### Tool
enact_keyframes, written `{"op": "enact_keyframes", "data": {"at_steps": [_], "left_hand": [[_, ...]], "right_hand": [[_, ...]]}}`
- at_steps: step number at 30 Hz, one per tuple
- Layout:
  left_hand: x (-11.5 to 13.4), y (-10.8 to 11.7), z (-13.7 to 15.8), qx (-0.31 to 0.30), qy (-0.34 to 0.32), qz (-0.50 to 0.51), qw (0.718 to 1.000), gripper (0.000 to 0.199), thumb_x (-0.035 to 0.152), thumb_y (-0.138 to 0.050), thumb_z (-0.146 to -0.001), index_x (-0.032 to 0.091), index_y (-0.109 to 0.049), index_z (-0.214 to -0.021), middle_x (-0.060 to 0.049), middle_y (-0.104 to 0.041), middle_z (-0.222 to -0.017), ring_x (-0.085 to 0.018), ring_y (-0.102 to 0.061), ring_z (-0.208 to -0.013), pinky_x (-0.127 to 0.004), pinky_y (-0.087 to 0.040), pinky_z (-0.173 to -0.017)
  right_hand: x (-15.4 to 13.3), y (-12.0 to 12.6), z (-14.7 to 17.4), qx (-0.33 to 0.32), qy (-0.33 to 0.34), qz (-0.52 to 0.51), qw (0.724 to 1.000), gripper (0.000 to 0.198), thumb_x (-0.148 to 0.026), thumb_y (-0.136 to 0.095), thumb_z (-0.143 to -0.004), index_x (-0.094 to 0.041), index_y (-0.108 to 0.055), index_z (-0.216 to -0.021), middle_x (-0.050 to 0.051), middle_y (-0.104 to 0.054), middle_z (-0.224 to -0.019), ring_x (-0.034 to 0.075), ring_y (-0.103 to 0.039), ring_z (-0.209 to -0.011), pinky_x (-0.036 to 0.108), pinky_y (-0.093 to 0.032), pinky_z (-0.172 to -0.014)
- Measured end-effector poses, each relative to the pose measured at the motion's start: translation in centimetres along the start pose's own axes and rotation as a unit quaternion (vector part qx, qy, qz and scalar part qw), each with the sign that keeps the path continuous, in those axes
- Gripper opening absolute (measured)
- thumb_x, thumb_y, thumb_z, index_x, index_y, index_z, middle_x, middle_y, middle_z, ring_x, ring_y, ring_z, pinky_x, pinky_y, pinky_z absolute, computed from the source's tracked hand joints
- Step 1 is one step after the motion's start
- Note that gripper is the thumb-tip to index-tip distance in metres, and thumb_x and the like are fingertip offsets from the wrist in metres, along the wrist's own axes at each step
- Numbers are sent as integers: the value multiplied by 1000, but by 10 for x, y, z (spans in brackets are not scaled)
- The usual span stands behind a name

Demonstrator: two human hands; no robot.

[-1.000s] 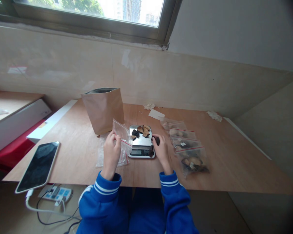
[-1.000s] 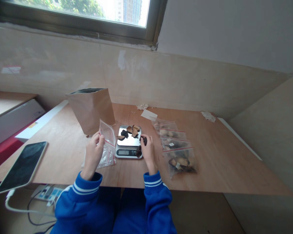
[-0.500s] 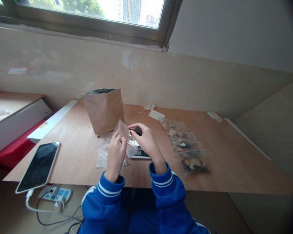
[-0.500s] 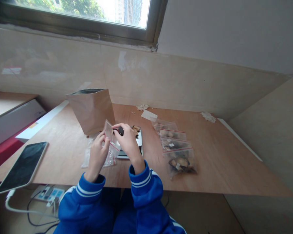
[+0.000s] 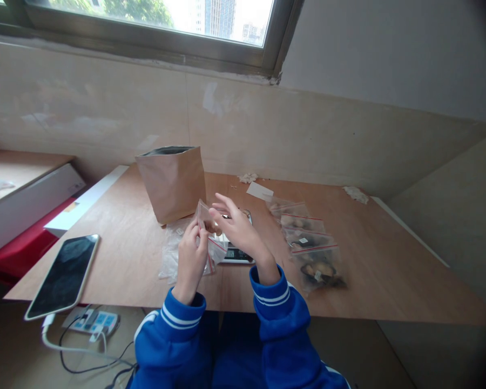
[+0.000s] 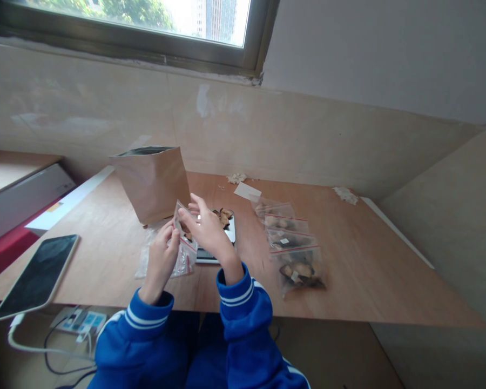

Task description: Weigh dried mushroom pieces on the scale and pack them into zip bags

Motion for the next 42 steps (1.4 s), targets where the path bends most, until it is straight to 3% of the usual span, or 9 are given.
{"op": "enact_keyframes", "data": {"at_steps": [3, 5, 9, 14, 22, 26, 32, 37, 42], "left_hand": [[-2, 4, -1, 4, 8, -3, 1000, 30, 32, -40, -93, 18, -64, -104, -11, -65, -122, -24, -56, -120, -40, -41, -105], [-3, 7, -1, 9, 14, -4, 1000, 29, 31, -39, -92, 19, -64, -102, -11, -65, -121, -24, -56, -120, -39, -41, -104], [-7, 11, -2, 23, 30, -4, 999, 27, 32, -40, -91, 19, -64, -92, -10, -65, -122, -24, -58, -117, -38, -44, -100], [-12, 10, 0, 27, 37, -3, 999, 28, 35, -40, -90, 19, -63, -84, -10, -65, -123, -25, -57, -118, -38, -44, -101], [-10, 12, 0, 19, 31, -4, 999, 30, 32, -39, -92, 17, -64, -100, -11, -64, -125, -23, -57, -119, -36, -42, -102], [-10, 9, 1, 11, 26, -7, 1000, 30, 32, -39, -92, 17, -65, -95, -10, -66, -121, -23, -58, -116, -35, -43, -99], [-6, -2, 5, -8, 22, 10, 1000, 31, 32, -39, -93, 16, -65, -97, -11, -65, -122, -23, -57, -117, -35, -42, -101], [-6, -3, 6, -24, 27, 27, 999, 36, 33, -40, -93, 15, -64, -111, -12, -64, -124, -23, -57, -118, -37, -41, -103], [-18, 6, 3, -21, 50, 42, 998, 38, 36, -41, -92, 16, -65, -115, -10, -65, -125, -24, -57, -120, -37, -41, -103]], "right_hand": [[0, 19, 13, 17, 25, -12, 999, 37, -45, -47, -95, -25, -56, -125, 7, -61, -128, 19, -58, -118, 33, -49, -96], [20, 37, 27, 58, 13, 12, 998, 34, -45, -46, -94, -23, -60, -116, 8, -62, -123, 19, -59, -113, 34, -49, -96], [84, 79, 74, 243, -51, 174, 953, 40, -52, -57, -83, -19, -56, -105, 12, -61, -108, 27, -57, -102, 46, -47, -92], [129, 67, 103, 288, -95, 284, 910, 42, -47, -64, -74, -19, -50, -102, 12, -59, -95, 31, -56, -93, 48, -47, -83], [142, 70, 108, 318, -140, 121, 930, 28, -32, -61, -74, -21, -52, -99, 6, -64, -84, 21, -60, -71, 35, -51, -67], [129, 79, 104, 317, -144, 2, 937, 30, -35, -66, -72, -19, -55, -96, 3, -65, -77, 18, -62, -68, 32, -52, -66], [45, 56, 60, 251, -32, -150, 956, 32, -36, -73, -75, -19, -57, -97, 2, -67, -82, 16, -65, -76, 30, -54, -73], [-3, 26, 21, 186, 50, -51, 980, 26, -35, -64, -85, -21, -57, -105, 3, -66, -90, 17, -64, -83, 31, -54, -77], [31, 42, -5, 173, 92, 122, 973, 23, -28, -48, -91, -21, -60, -110, 9, -62, -114, 22, -57, -110, 40, -46, -98]]}}
Point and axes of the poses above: each hand's wrist, its own z-axis away from the middle knuckle, its own y-axis out of the back of the hand, x = y × z, the point moved 10 cm from there along -z, towards the middle knuckle
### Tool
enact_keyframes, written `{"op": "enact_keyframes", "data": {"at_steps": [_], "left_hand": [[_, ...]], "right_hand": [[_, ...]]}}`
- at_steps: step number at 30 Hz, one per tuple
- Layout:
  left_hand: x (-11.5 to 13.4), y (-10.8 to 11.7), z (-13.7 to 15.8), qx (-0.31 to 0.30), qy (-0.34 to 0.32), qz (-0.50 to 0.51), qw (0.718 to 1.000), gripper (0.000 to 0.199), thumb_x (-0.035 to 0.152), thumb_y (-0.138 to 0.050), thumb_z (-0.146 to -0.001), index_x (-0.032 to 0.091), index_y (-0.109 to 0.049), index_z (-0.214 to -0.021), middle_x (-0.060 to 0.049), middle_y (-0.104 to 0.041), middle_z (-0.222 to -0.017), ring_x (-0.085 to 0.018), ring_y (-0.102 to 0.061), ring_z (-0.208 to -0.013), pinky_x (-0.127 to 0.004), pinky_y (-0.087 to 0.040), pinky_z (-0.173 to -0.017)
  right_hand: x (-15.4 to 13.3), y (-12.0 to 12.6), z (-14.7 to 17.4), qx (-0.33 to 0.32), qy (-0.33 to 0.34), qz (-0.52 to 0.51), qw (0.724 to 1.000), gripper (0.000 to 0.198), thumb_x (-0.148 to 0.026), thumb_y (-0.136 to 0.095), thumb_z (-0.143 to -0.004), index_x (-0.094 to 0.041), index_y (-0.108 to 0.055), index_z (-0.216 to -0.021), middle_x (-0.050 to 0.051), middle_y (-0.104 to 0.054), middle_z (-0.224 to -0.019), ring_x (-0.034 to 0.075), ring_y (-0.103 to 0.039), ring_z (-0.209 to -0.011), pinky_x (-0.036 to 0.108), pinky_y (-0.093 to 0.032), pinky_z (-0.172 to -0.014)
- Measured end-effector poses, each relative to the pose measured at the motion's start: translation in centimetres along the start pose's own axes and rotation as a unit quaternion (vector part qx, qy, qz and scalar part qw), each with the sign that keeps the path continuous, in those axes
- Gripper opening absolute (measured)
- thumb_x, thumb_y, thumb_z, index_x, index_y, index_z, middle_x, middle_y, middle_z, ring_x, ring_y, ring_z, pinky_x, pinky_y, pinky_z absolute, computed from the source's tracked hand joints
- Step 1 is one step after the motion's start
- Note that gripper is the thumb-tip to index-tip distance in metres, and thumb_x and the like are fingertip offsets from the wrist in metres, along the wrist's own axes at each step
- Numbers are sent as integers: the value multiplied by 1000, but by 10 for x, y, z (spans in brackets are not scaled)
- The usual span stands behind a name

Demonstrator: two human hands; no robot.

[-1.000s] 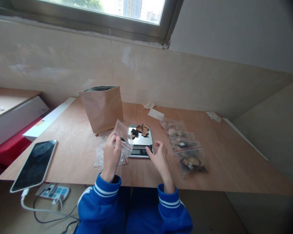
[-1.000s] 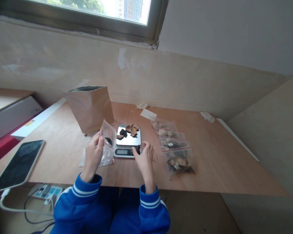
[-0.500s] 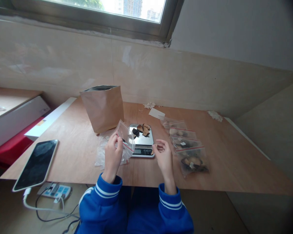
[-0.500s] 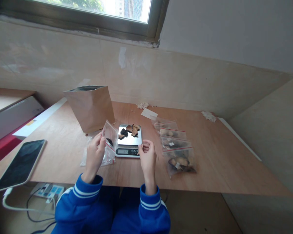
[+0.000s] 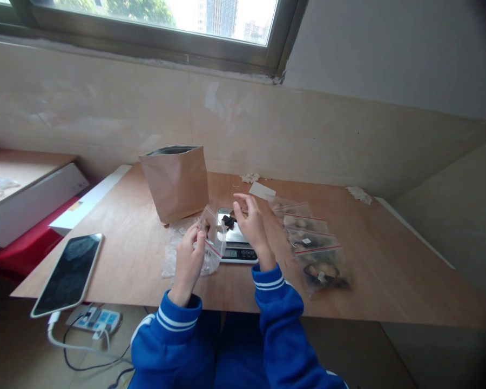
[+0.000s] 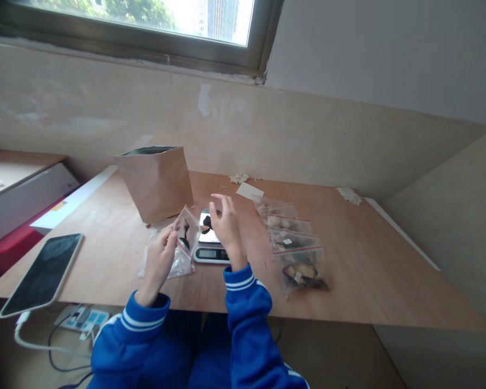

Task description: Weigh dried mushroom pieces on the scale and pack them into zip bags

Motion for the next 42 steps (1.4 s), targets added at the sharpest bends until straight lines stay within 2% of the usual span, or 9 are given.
{"op": "enact_keyframes", "data": {"at_steps": [4, 7, 14, 19, 25, 31, 33, 36, 42], "left_hand": [[-7, 1, -1, -1, 17, 3, 1000, 39, 36, -41, -92, 15, -65, -115, -11, -64, -127, -25, -56, -120, -38, -41, -103], [-7, -1, 0, -5, 16, 3, 1000, 39, 36, -40, -93, 15, -64, -115, -11, -63, -127, -24, -57, -120, -38, -42, -102], [-8, -1, -1, 0, 14, 0, 1000, 39, 36, -41, -92, 16, -65, -115, -11, -62, -130, -24, -55, -123, -38, -40, -104], [-12, 1, -1, 4, 23, 9, 1000, 40, 36, -42, -92, 16, -65, -117, -11, -63, -130, -25, -55, -123, -38, -39, -105], [-13, -3, 0, -7, 21, 19, 1000, 39, 37, -42, -93, 16, -64, -117, -11, -62, -130, -24, -55, -122, -37, -39, -105], [-12, -3, 0, -6, 21, 22, 1000, 38, 37, -42, -93, 17, -64, -117, -10, -64, -126, -24, -57, -119, -38, -41, -102], [-12, -3, 0, -8, 23, 17, 1000, 38, 38, -42, -93, 17, -64, -116, -10, -65, -123, -24, -58, -115, -38, -42, -100], [-10, -3, 0, -12, 25, 6, 1000, 37, 37, -42, -93, 17, -64, -114, -10, -67, -118, -24, -61, -109, -37, -44, -96], [-3, -1, 2, -11, 14, 1, 1000, 35, 36, -41, -92, 17, -65, -108, -10, -68, -114, -24, -61, -107, -35, -45, -93]], "right_hand": [[61, -15, 2, -112, 13, 78, 991, 36, -12, -46, -80, -20, -62, -111, 11, -57, -128, 24, -47, -127, 45, -33, -111], [94, -26, 9, -171, 3, 123, 978, 49, -10, -50, -73, -21, -59, -121, 11, -49, -139, 27, -39, -135, 49, -29, -114], [109, -29, 9, -159, 12, 171, 972, 41, -17, -51, -79, -19, -57, -120, 11, -59, -120, 27, -51, -116, 45, -40, -102], [101, -15, 13, -117, 19, 189, 975, 32, -21, -48, -86, -18, -58, -117, 13, -61, -111, 29, -53, -107, 46, -42, -97], [91, 1, 12, -65, 3, 153, 986, 30, -14, -47, -83, -18, -59, -110, 12, -59, -108, 26, -57, -104, 42, -45, -95], [36, 14, 9, 9, -25, 57, 998, 26, -21, -55, -82, -19, -59, -108, 9, -62, -105, 23, -60, -100, 37, -47, -93], [12, 6, 9, -11, -42, -6, 999, 30, -28, -60, -82, -20, -58, -111, 5, -64, -99, 20, -62, -92, 34, -49, -88], [-17, -22, 10, -103, -68, -82, 989, 36, -32, -61, -83, -22, -54, -117, 1, -66, -93, 16, -64, -82, 31, -52, -80], [-39, -51, 11, -150, -42, -19, 988, 36, -19, -58, -81, -19, -53, -117, 6, -64, -108, 19, -62, -101, 33, -49, -90]]}}
Point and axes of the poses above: each hand's wrist, its own z-axis away from the middle knuckle, its own y-axis out of the back of the hand, x = y × z, the point moved 10 cm from there along -z, towards the middle knuckle
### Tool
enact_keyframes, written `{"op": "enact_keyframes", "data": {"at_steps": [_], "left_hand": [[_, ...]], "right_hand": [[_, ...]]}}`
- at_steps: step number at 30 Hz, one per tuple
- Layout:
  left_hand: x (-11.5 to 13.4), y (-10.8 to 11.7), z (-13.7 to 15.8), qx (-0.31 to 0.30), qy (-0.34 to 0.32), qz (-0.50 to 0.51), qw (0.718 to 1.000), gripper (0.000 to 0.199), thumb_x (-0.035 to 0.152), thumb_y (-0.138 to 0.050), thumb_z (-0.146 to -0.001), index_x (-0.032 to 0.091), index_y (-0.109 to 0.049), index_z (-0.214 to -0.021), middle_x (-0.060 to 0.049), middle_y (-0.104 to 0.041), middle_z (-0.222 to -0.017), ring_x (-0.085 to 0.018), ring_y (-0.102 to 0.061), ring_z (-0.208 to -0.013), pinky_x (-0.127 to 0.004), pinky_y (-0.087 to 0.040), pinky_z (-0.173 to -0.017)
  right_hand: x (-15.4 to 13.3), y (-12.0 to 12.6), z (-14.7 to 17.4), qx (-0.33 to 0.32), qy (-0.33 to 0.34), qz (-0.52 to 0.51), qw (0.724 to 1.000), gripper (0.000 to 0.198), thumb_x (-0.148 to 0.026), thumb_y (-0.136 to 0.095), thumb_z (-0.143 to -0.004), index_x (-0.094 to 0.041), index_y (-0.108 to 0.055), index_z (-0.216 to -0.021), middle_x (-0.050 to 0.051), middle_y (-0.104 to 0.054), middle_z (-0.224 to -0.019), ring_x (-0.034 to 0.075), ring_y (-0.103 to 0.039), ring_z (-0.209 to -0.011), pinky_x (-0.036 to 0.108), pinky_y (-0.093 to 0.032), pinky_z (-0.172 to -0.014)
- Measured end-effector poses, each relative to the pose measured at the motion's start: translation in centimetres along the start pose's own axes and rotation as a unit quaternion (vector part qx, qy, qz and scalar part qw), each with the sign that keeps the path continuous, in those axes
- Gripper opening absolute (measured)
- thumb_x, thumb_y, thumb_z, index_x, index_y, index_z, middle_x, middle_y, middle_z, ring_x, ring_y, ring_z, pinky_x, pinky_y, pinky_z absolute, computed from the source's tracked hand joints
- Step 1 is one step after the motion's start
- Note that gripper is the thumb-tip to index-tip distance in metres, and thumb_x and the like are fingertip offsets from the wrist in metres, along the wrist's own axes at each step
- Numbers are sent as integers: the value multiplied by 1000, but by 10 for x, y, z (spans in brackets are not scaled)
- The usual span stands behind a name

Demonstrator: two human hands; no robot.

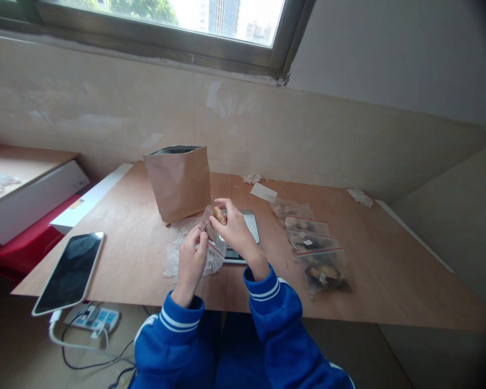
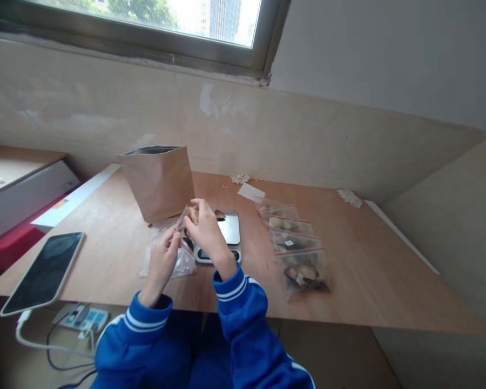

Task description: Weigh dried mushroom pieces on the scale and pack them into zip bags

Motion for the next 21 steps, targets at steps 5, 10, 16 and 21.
{"op": "enact_keyframes", "data": {"at_steps": [5, 10, 16, 21], "left_hand": [[-6, 2, 0, 4, 8, 11, 1000, 36, 36, -43, -91, 16, -66, -109, -12, -67, -117, -25, -60, -112, -38, -44, -98], [-19, 5, -1, 17, 39, 21, 999, 39, 40, -44, -90, 16, -66, -112, -14, -60, -132, -27, -56, -122, -42, -41, -104], [-17, 11, 1, 43, 37, 26, 998, 42, 40, -44, -89, 16, -65, -116, -12, -64, -126, -25, -55, -123, -39, -44, -102], [-31, 18, 2, 60, 99, 82, 990, 43, 43, -45, -88, 16, -66, -114, -12, -69, -115, -26, -62, -113, -40, -49, -95]], "right_hand": [[1, 2, 2, 17, 11, -2, 1000, 29, -26, -55, -87, -20, -55, -115, 8, -63, -112, 17, -64, -88, 32, -52, -81], [46, 41, 7, 148, 2, 68, 987, 21, -25, -44, -92, -19, -60, -104, 11, -63, -106, 23, -61, -101, 39, -49, -93], [98, 7, 4, 54, 18, 154, 986, 34, -27, -48, -92, -21, -57, -124, 14, -49, -136, 27, -43, -132, 46, -38, -108], [114, -10, -8, 17, 17, 179, 984, 30, -27, -46, -94, -22, -62, -119, 12, -55, -129, 26, -49, -125, 45, -39, -107]]}}
Point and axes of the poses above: each hand's wrist, its own z-axis away from the middle knuckle, its own y-axis out of the back of the hand, x = y × z, the point moved 10 cm from there along -z, towards the middle knuckle
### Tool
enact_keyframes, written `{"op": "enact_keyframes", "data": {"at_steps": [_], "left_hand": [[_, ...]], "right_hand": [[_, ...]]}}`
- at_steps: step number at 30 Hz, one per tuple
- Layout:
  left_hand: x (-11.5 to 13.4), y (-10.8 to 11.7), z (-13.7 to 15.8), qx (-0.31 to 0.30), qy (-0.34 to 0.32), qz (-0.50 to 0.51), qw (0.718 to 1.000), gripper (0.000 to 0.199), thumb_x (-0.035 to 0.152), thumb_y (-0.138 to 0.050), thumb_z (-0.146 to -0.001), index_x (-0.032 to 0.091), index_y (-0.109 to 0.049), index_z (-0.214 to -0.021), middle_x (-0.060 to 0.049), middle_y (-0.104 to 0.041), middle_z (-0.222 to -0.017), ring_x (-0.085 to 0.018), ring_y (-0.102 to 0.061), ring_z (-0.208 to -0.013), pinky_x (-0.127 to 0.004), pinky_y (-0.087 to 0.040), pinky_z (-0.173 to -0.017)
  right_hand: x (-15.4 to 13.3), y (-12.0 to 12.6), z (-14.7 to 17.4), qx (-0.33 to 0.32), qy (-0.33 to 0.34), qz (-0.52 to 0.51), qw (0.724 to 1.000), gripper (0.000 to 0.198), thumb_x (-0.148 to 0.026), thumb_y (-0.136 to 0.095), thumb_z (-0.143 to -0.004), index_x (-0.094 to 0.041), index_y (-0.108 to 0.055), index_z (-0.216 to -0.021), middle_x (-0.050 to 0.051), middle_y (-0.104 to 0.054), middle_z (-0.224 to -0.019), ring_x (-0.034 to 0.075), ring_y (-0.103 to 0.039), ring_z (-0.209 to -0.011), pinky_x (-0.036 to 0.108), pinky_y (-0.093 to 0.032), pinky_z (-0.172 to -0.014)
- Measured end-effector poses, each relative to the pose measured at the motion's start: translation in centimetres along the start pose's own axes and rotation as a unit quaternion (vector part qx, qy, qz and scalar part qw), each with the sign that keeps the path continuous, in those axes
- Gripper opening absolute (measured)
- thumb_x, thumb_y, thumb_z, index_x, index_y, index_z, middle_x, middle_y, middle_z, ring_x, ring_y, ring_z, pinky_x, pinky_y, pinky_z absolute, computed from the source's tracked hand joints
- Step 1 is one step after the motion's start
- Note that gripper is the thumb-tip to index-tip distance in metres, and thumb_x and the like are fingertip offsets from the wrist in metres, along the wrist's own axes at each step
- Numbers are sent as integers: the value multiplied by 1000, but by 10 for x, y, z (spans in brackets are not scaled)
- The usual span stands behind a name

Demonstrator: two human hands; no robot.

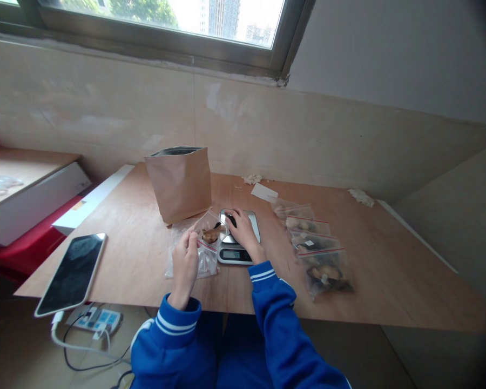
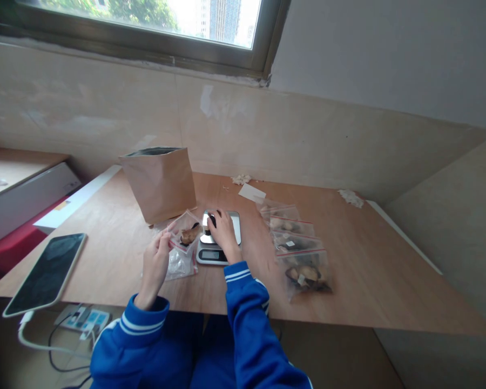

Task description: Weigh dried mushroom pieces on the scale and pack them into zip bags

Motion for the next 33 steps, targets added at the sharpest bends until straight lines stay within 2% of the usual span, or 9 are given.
{"op": "enact_keyframes", "data": {"at_steps": [4, 7, 12, 18, 22, 26, 29, 33], "left_hand": [[-19, -2, 1, 7, 85, 152, 985, 42, 42, -42, -87, 14, -67, -105, -12, -71, -103, -22, -68, -93, -35, -57, -74], [-18, -8, 4, -3, 90, 200, 976, 39, 40, -44, -87, 14, -69, -99, -13, -70, -106, -22, -67, -92, -33, -57, -72], [-2, -7, 7, 2, 21, 128, 992, 44, 40, -33, -93, 16, -68, -105, -10, -71, -101, -22, -66, -97, -37, -55, -84], [16, -10, 13, -2, -36, 67, 997, 38, 37, -37, -95, 17, -65, -110, -9, -65, -122, -20, -59, -116, -37, -44, -103], [25, -14, 15, -1, -56, 14, 998, 38, 36, -36, -96, 17, -63, -114, -9, -66, -120, -21, -58, -117, -37, -42, -104], [26, -18, 14, -11, -64, 2, 998, 40, 37, -34, -97, 18, -60, -120, -8, -64, -127, -20, -56, -122, -34, -42, -104], [22, -21, 13, -18, -69, 0, 997, 42, 38, -34, -97, 19, -58, -125, -8, -59, -134, -20, -53, -126, -33, -41, -105], [18, -27, 15, -29, -75, 6, 997, 45, 42, -35, -98, 18, -56, -130, -9, -58, -136, -20, -52, -127, -34, -39, -107]], "right_hand": [[12, 4, -4, -3, -6, -6, 1000, 26, -29, -50, -93, -21, -66, -113, 11, -60, -118, 25, -53, -114, 42, -41, -101], [18, 12, -1, 12, -8, -4, 1000, 24, -32, -57, -90, -22, -66, -110, 10, -61, -112, 26, -53, -110, 43, -42, -98], [21, 23, 6, 31, -13, -6, 999, 22, -28, -58, -88, -22, -66, -108, 10, -59, -103, 28, -52, -104, 44, -44, -93], [20, 29, 9, 47, -23, 20, 998, 16, -25, -54, -90, -20, -65, -100, 11, -54, -104, 29, -51, -101, 46, -44, -93], [20, 27, 10, 52, -38, 47, 997, 15, -24, -51, -92, -18, -63, -97, 13, -49, -106, 29, -52, -103, 47, -43, -94], [17, 31, 12, 68, -39, -9, 997, 17, -22, -45, -93, -18, -61, -96, 12, -46, -106, 27, -55, -100, 45, -46, -94], [3, 47, 12, 96, -41, -76, 992, 16, -25, -47, -93, -19, -62, -93, 9, -47, -102, 24, -57, -98, 43, -48, -95], [-43, 76, 12, 117, -17, -157, 981, 18, -31, -50, -95, -22, -65, -97, 7, -50, -102, 19, -60, -97, 35, -50, -93]]}}
Point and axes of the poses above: each hand's wrist, its own z-axis away from the middle knuckle, its own y-axis out of the back of the hand, x = y × z, the point moved 10 cm from there along -z, towards the middle knuckle
